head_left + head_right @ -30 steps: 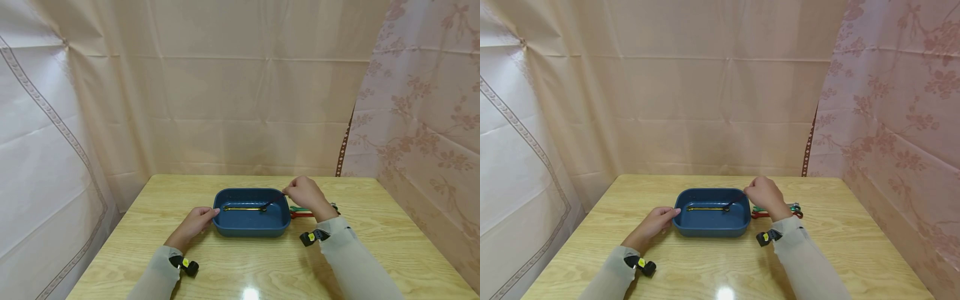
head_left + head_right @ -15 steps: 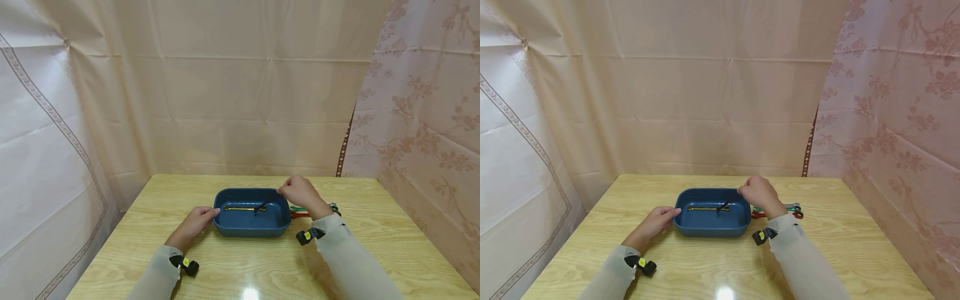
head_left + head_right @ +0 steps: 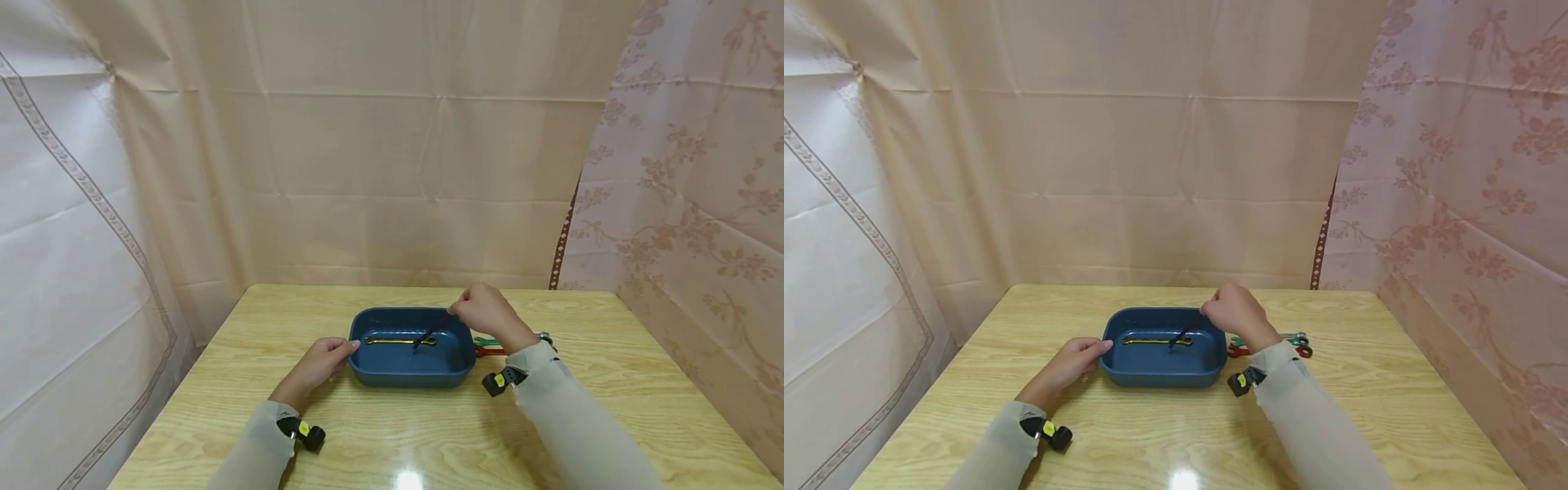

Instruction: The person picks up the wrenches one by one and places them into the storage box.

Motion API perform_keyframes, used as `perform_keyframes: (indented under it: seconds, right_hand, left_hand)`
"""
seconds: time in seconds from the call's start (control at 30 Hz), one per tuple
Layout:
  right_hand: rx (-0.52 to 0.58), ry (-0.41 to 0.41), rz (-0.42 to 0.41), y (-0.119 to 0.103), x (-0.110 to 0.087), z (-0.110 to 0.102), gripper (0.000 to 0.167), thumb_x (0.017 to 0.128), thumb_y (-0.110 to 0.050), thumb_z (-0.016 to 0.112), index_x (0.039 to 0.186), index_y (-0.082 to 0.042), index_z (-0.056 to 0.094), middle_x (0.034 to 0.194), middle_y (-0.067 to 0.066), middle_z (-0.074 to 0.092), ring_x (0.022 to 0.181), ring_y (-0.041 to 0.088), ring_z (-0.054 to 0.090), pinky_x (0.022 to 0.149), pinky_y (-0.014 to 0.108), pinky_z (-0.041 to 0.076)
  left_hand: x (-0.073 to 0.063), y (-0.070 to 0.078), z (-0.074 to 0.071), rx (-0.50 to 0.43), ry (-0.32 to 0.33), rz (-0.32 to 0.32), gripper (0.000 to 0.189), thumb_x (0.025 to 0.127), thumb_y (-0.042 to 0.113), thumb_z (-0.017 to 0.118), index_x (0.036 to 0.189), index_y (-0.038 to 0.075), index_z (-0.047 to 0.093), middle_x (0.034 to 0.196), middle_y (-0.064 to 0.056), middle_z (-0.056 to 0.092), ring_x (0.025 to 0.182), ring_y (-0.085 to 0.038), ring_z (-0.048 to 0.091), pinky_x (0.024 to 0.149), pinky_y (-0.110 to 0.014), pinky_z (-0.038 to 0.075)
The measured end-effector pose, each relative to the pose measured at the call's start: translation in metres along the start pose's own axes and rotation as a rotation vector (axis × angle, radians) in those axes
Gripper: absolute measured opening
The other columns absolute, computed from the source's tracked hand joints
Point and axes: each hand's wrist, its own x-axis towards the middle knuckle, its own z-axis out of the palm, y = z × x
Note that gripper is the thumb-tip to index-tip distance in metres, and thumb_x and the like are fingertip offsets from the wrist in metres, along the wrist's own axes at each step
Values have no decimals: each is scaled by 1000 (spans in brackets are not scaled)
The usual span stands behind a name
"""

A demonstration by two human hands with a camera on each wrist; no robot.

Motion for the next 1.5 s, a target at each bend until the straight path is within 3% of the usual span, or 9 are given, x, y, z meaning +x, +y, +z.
perform_keyframes:
  seconds: [0.37, 0.8, 1.5]
  right_hand:
    - [-47, -10, -30, -8, 2, 3, 47, 94, -29, 68, 53, -17, 49, 52, -6, 35, 47, 14, 33, 49, 29, 30]
    - [-11, -39, -22, -18, 6, 16, 45, 94, -28, 69, 54, -13, 55, 51, -5, 35, 45, 14, 34, 47, 28, 27]
    - [-79, -74, 16, -20, 13, 26, 39, 94, -31, 70, 60, -13, 65, 53, -3, 40, 48, 16, 39, 46, 28, 29]
  left_hand:
    - [0, 0, 0, 2, -5, 15, 43, 103, 43, 62, 77, 10, 58, 58, 4, 39, 54, -13, 38, 54, -26, 36]
    - [0, -1, 0, -7, 3, 5, 42, 104, 42, 62, 78, 10, 59, 59, 4, 39, 54, -13, 37, 55, -25, 36]
    - [0, 0, 0, -2, -4, 9, 41, 104, 43, 60, 79, 10, 61, 58, 5, 39, 54, -14, 38, 55, -25, 36]
